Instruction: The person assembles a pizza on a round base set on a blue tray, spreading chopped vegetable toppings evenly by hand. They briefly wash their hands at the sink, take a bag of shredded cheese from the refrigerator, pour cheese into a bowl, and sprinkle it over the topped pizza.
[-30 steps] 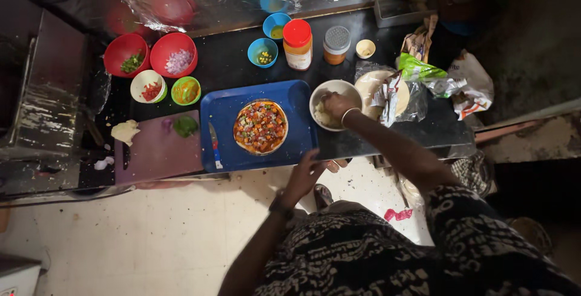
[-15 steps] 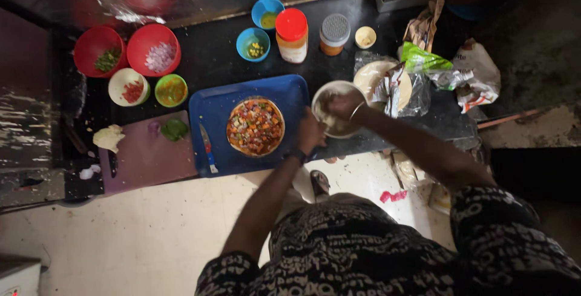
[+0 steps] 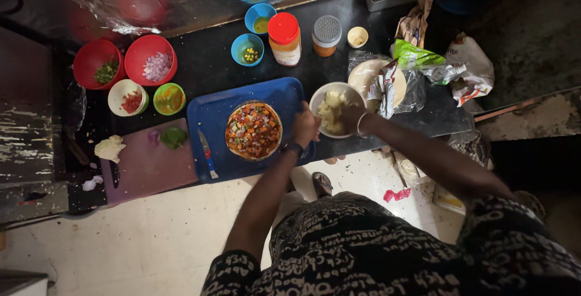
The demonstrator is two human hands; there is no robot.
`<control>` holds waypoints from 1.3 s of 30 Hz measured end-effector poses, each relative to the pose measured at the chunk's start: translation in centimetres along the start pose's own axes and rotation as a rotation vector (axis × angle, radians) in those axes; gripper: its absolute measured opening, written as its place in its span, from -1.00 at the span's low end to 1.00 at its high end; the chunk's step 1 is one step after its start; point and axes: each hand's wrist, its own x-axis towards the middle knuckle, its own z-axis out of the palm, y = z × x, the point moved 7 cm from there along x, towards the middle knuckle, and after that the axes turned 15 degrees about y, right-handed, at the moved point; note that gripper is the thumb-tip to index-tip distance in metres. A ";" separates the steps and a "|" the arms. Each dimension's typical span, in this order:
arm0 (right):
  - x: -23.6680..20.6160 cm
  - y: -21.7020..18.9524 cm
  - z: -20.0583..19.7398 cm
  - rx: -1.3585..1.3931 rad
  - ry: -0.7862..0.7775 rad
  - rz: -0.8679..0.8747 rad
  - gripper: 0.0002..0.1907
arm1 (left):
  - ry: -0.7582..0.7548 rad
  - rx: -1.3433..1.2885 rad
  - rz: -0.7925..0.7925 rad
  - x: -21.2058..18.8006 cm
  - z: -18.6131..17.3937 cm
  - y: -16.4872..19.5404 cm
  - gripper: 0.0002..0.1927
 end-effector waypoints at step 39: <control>1.9 2.2 -1.8 0.132 0.300 0.029 -0.62 | -0.053 0.096 0.028 -0.5 -0.5 1.4 -0.64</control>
